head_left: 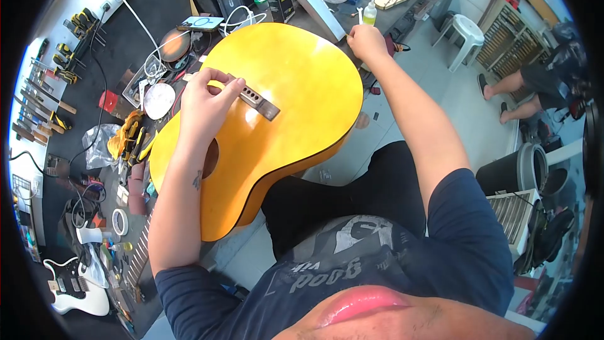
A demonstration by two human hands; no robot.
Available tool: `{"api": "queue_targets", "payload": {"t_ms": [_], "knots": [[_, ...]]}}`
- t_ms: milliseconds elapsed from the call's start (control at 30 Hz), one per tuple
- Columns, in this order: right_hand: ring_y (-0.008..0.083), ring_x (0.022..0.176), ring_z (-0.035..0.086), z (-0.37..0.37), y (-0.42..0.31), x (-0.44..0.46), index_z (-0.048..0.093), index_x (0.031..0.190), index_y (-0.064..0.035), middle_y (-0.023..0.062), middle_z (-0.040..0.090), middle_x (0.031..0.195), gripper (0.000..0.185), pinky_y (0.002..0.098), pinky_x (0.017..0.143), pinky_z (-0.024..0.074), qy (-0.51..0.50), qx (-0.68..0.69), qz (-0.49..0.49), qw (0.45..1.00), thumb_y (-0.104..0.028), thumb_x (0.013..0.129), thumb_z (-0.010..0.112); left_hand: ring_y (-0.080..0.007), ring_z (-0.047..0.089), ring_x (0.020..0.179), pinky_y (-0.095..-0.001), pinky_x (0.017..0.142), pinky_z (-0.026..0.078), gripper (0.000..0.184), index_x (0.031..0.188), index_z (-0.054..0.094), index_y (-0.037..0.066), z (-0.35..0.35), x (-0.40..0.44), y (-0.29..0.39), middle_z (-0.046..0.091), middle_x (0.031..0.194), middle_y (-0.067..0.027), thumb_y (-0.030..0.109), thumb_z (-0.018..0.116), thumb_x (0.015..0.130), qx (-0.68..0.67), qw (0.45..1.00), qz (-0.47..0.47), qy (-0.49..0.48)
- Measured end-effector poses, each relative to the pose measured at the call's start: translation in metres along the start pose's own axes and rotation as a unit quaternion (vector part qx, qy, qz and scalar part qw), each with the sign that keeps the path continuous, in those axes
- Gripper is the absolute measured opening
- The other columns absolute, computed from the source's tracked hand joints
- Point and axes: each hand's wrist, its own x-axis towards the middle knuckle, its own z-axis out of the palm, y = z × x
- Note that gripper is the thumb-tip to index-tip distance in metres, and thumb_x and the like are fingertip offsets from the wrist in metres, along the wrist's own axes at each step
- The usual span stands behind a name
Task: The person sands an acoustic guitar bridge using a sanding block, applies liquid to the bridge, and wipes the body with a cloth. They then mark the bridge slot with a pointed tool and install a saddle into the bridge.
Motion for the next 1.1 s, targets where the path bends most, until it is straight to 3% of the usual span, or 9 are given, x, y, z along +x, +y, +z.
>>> {"api": "queue_targets", "payload": {"t_ms": [167,267,300,400,433,633,933,1000,1100], "knots": [[0.0384,0.097,0.078,-0.005,0.005,-0.012,0.082,0.105,-0.0043,0.0193,0.080,0.105,0.031,0.0470,0.088,0.0620,0.010,-0.002,0.031,0.999,-0.033,0.095,0.077,-0.0113,0.065,0.076,-0.0301,0.067,0.053,0.030,0.104,0.074,0.000,-0.003,-0.002,0.000,0.069,0.090,-0.0072,0.024,0.086,0.090,-0.023,1.000,-0.015,-0.006],[0.0347,0.093,0.079,-0.033,-0.007,-0.051,0.082,0.107,-0.0040,0.0202,0.080,0.102,0.033,0.0438,0.084,0.0615,0.120,0.231,0.101,0.960,-0.033,0.093,0.079,-0.0106,0.067,0.086,-0.0299,0.074,0.055,0.026,0.110,0.072,0.000,-0.003,0.004,-0.010,0.069,0.099,-0.0078,0.018,0.083,0.094,-0.039,0.997,0.056,0.023],[0.0243,0.084,0.077,-0.053,-0.023,-0.069,0.081,0.109,-0.0020,0.0143,0.081,0.094,0.029,0.0370,0.077,0.0596,0.136,0.301,0.125,0.935,-0.028,0.095,0.080,-0.0104,0.067,0.090,-0.0298,0.077,0.056,0.025,0.112,0.070,0.000,-0.002,0.006,-0.015,0.069,0.102,-0.0080,0.015,0.081,0.095,-0.041,0.994,0.096,0.038],[0.0138,0.075,0.069,-0.100,-0.075,-0.118,0.078,0.109,0.0014,0.0064,0.077,0.089,0.023,0.0298,0.071,0.0558,0.045,0.612,0.034,0.789,-0.020,0.101,0.077,-0.0129,0.069,0.102,-0.0288,0.089,0.055,0.025,0.121,0.066,-0.001,0.000,0.009,-0.012,0.071,0.108,-0.0072,0.011,0.074,0.101,-0.260,0.952,0.157,-0.027],[0.0129,0.075,0.068,-0.110,-0.089,-0.132,0.077,0.110,0.0016,0.0061,0.076,0.090,0.021,0.0285,0.070,0.0551,0.001,0.628,-0.004,0.778,-0.017,0.102,0.076,-0.0154,0.067,0.113,-0.0312,0.099,0.054,0.024,0.124,0.064,-0.002,-0.004,0.005,-0.004,0.070,0.115,-0.0085,0.008,0.070,0.103,-0.270,0.948,0.156,-0.055],[0.0091,0.074,0.065,-0.135,-0.163,-0.187,0.078,0.107,0.0023,0.0031,0.074,0.083,0.020,0.0254,0.070,0.0522,-0.194,0.671,-0.095,0.709,-0.017,0.103,0.076,-0.0147,0.070,0.101,-0.0319,0.094,0.057,0.028,0.130,0.063,-0.001,-0.012,-0.032,0.047,0.075,0.118,-0.0117,0.014,0.068,0.108,-0.360,0.917,0.096,-0.144],[0.0256,0.081,0.078,-0.127,-0.193,-0.200,0.079,0.115,0.0000,0.0160,0.081,0.092,0.038,0.0371,0.079,0.0598,-0.124,0.436,-0.222,0.863,-0.033,0.096,0.081,-0.0098,0.071,0.079,-0.0262,0.071,0.056,0.020,0.110,0.069,-0.005,-0.015,-0.037,0.025,0.077,0.090,-0.0061,0.009,0.077,0.098,-0.247,0.963,0.112,0.001],[0.0170,0.087,0.075,-0.130,-0.187,-0.183,0.079,0.113,0.0026,0.0115,0.081,0.096,0.038,0.0328,0.083,0.0596,-0.154,0.388,-0.208,0.885,-0.033,0.099,0.081,-0.0104,0.071,0.073,-0.0292,0.064,0.055,0.015,0.110,0.075,0.001,-0.031,-0.028,0.010,0.075,0.086,-0.0068,0.011,0.075,0.098,-0.036,0.991,0.123,0.038],[0.0226,0.092,0.075,-0.109,-0.173,-0.156,0.076,0.119,0.0012,0.0130,0.080,0.106,0.034,0.0356,0.086,0.0594,-0.107,0.312,-0.253,0.910,-0.026,0.099,0.079,-0.0188,0.073,0.078,-0.0339,0.071,0.057,0.013,0.105,0.074,-0.001,-0.037,-0.019,-0.025,0.075,0.087,-0.0112,0.009,0.073,0.097,0.046,0.989,0.136,0.023]]}}
